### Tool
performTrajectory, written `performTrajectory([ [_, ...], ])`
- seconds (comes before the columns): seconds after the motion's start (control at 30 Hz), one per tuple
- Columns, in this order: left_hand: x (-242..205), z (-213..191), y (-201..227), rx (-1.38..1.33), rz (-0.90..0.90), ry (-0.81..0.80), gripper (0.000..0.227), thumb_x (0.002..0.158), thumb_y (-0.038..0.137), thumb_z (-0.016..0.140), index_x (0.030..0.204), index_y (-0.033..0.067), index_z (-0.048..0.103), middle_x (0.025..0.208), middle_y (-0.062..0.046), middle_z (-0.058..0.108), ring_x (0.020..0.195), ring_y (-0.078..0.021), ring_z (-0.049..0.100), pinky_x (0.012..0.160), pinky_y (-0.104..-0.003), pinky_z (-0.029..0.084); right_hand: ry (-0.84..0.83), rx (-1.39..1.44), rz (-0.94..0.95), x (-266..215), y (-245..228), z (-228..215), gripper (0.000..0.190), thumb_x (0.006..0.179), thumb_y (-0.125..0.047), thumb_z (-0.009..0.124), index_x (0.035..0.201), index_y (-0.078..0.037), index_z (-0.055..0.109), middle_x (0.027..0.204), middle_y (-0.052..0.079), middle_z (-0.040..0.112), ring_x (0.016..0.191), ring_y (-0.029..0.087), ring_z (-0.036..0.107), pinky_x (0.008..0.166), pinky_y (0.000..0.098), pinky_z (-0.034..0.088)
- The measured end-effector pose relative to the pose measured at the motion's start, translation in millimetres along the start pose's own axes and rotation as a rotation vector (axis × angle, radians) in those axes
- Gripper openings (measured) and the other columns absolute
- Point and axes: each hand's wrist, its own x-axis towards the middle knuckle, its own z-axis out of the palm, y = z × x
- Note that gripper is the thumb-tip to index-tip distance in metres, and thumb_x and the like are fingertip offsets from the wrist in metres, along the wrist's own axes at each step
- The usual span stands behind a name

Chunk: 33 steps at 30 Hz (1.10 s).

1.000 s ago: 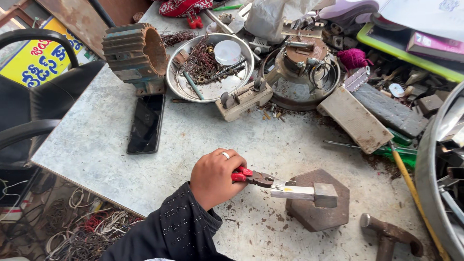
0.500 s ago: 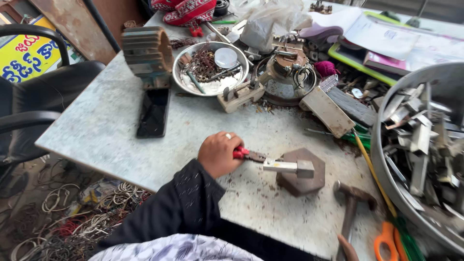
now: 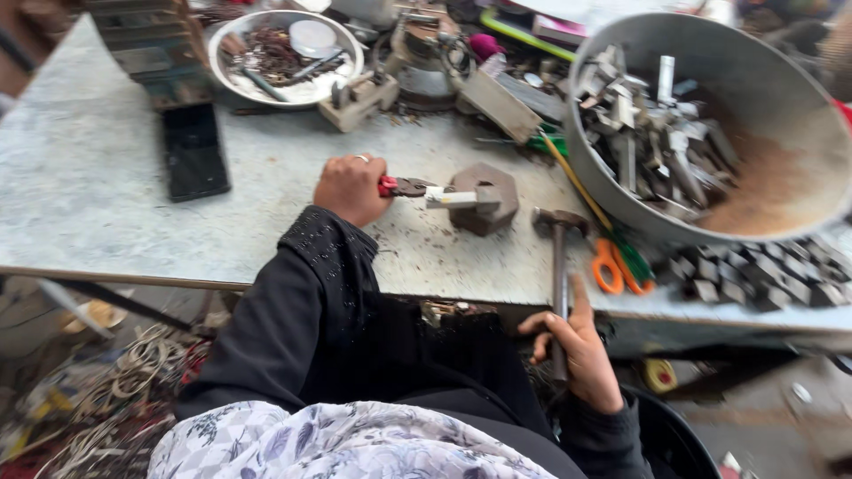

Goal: The person uses pliers to hold a metal piece on an anvil and strikes it repeatedly with a hammer. They adjust the metal piece's position several times and continue hammering to shape it.

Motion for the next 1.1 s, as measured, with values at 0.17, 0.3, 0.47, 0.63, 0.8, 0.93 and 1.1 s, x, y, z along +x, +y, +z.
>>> performTrajectory([
  [0.17,0.0,3.4,-2.2,0.035,0.012,0.064,0.022,0.087,0.031,0.069,0.079,0.0104,0.07,0.08,-0.01,0.068,0.079,-0.0317,0.069,0.075,-0.048,0.051,0.026,-0.006,0.024,-24.1,-1.5,9.6,0.082,0.097,-0.004,0.046,0.163,-0.016,-0.002,0.104,0.025,0.071,0.061,0.013,0.063,0.057,0.0299,0.059],
  [0.3,-1.6,7.5,-9.7,0.164,-0.042,0.036,0.024,0.086,0.034,0.067,0.081,0.0107,0.072,0.08,-0.01,0.069,0.077,-0.0324,0.069,0.073,-0.05,0.051,0.021,-0.047,-0.002,-38.9,-6.2,18.7,0.076,0.094,0.0,0.052,0.162,-0.006,0.018,0.104,0.021,0.072,0.061,0.01,0.062,0.057,0.0278,0.059],
  [0.47,-3.6,3.9,-8.3,0.193,-0.046,0.018,0.02,0.086,0.03,0.068,0.084,0.0105,0.073,0.084,-0.009,0.07,0.081,-0.0319,0.069,0.078,-0.05,0.051,0.06,-0.137,0.009,-56.0,-5.7,46.8,0.073,0.092,-0.001,0.059,0.159,-0.005,0.028,0.095,0.015,0.07,0.052,0.009,0.06,0.049,0.0233,0.054],
  [0.63,-5.5,7.2,-8.9,0.216,-0.065,-0.055,0.026,0.091,0.033,0.069,0.087,0.0087,0.074,0.083,-0.011,0.07,0.079,-0.0324,0.069,0.076,-0.047,0.051,0.066,-0.049,-0.009,-63.9,-1.5,74.7,0.075,0.095,-0.008,0.061,0.161,-0.009,0.025,0.088,0.006,0.063,0.047,0.003,0.048,0.04,0.019,0.043],
  [0.8,-3.3,9.7,-12.5,0.196,-0.079,-0.026,0.025,0.091,0.036,0.068,0.088,0.0119,0.075,0.088,-0.01,0.071,0.082,-0.0332,0.07,0.077,-0.048,0.051,0.077,-0.076,-0.02,-61.5,-14.8,75.9,0.075,0.096,-0.009,0.062,0.162,-0.008,0.026,0.086,0.003,0.06,0.048,0.003,0.048,0.04,0.0191,0.042],
  [0.93,-2.1,8.6,-17.8,0.191,-0.105,-0.063,0.024,0.09,0.036,0.067,0.091,0.0132,0.075,0.089,-0.01,0.072,0.084,-0.0327,0.071,0.077,-0.047,0.052,0.139,-0.131,-0.005,-61.8,-14.8,73.3,0.073,0.096,-0.009,0.062,0.161,-0.008,0.027,0.084,0.004,0.06,0.047,0.004,0.049,0.039,0.0205,0.042],
  [1.1,-4.8,5.0,-17.8,0.201,-0.133,-0.116,0.028,0.091,0.04,0.067,0.093,0.0135,0.075,0.09,-0.01,0.072,0.086,-0.0324,0.071,0.078,-0.046,0.054,0.21,-0.115,-0.022,-56.9,2.7,71.1,0.073,0.097,-0.01,0.062,0.161,-0.01,0.028,0.082,0.002,0.055,0.045,0.003,0.046,0.037,0.021,0.04],
])
